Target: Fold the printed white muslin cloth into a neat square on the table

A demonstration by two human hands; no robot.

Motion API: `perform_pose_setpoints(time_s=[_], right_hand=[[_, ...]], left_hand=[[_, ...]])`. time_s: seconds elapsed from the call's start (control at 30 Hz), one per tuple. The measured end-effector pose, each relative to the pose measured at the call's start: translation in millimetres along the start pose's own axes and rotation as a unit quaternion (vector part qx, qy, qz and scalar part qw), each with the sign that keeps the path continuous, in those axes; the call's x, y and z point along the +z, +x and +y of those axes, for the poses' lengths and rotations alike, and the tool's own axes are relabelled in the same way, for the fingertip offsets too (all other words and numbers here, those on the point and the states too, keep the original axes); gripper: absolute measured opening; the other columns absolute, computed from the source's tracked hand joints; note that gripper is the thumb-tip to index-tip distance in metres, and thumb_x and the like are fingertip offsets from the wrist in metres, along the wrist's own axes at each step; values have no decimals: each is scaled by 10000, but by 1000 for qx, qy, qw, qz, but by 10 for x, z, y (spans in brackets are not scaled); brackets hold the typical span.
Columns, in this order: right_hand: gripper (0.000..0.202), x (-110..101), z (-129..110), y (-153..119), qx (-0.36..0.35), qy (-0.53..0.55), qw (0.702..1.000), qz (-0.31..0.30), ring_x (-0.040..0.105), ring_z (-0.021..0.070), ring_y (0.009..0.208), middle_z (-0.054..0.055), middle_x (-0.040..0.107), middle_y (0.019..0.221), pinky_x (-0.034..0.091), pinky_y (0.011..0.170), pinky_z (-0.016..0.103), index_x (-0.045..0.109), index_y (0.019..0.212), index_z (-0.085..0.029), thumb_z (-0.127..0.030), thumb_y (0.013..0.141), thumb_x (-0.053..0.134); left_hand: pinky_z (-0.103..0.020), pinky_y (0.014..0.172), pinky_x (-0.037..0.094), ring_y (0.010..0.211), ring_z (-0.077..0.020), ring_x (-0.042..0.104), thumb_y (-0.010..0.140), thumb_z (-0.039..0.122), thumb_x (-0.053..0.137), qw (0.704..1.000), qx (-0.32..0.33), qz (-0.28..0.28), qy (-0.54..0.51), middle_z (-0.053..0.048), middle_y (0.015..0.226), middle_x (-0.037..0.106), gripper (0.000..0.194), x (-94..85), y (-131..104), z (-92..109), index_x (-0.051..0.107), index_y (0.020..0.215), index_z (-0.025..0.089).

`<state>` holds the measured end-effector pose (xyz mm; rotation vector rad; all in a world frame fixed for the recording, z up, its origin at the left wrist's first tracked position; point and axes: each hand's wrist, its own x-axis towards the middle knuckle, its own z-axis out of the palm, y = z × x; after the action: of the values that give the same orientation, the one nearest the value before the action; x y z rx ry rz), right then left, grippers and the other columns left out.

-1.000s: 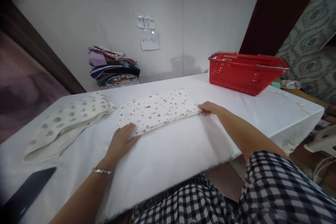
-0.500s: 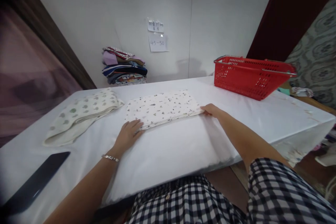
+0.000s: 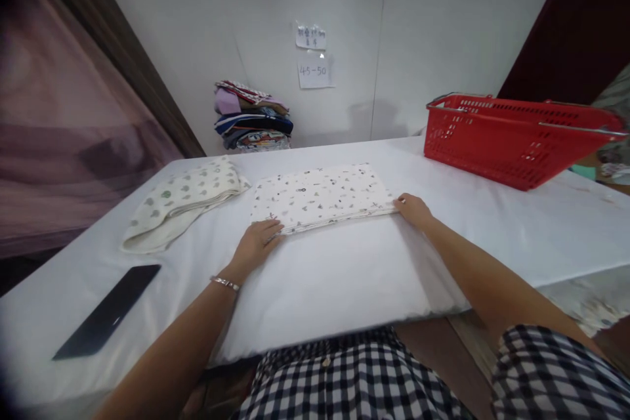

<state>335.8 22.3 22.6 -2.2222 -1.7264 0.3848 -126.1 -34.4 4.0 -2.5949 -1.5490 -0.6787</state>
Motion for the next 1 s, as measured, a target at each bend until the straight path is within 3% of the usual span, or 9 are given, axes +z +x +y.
perform_pose_setpoints(time_s=[0.1,0.2,0.3,0.43,0.7,1.0], right_hand=[[461,0,-35,-110,-62,-83,993,57,581,290,1041,152,656,1125,447,841,392,602,1199,-156,-461,927,389],[410,48,-133,-221,-178,-51,979,89,525,263,1146,113,625,1212,411,951,381,621,1188,-192,-394,942,364],[363,139,-268,-261,-280,-1,958,60,532,245,1140,75,649,1178,390,999,367,685,1092,-216,-367,925,401],[334,255,-409,-210,-345,10,938,31,556,243,1103,71,678,1120,394,995,368,727,1027,-227,-357,904,445],[280,428,-451,-164,-391,26,917,81,592,257,947,94,704,984,464,865,412,745,921,-220,-272,898,471],[259,539,-394,-215,-369,83,917,127,584,251,946,89,693,987,470,864,425,718,923,-221,-293,911,469]], left_hand=[[-417,1018,419,1166,-235,571,928,455,426,1000,-10,7,-8,-81,1188,670,403,-4,-4,11,690,1126,223],[-402,1027,414,1170,-228,565,932,441,425,999,-27,22,-14,-85,1186,669,396,4,16,45,689,1120,213],[-397,1047,396,1166,-221,560,934,412,440,999,-27,26,-22,-85,1204,657,371,11,88,145,683,1120,203],[-402,1024,407,1143,-220,558,934,339,458,999,16,-2,-35,-73,1198,654,319,5,285,389,670,1129,202],[-342,851,465,973,-215,569,895,256,545,997,-6,-47,-58,-59,1007,670,181,221,742,834,697,981,209],[-317,803,436,897,-180,556,924,272,514,994,-15,-18,-105,-42,893,645,205,398,754,795,705,882,210]])
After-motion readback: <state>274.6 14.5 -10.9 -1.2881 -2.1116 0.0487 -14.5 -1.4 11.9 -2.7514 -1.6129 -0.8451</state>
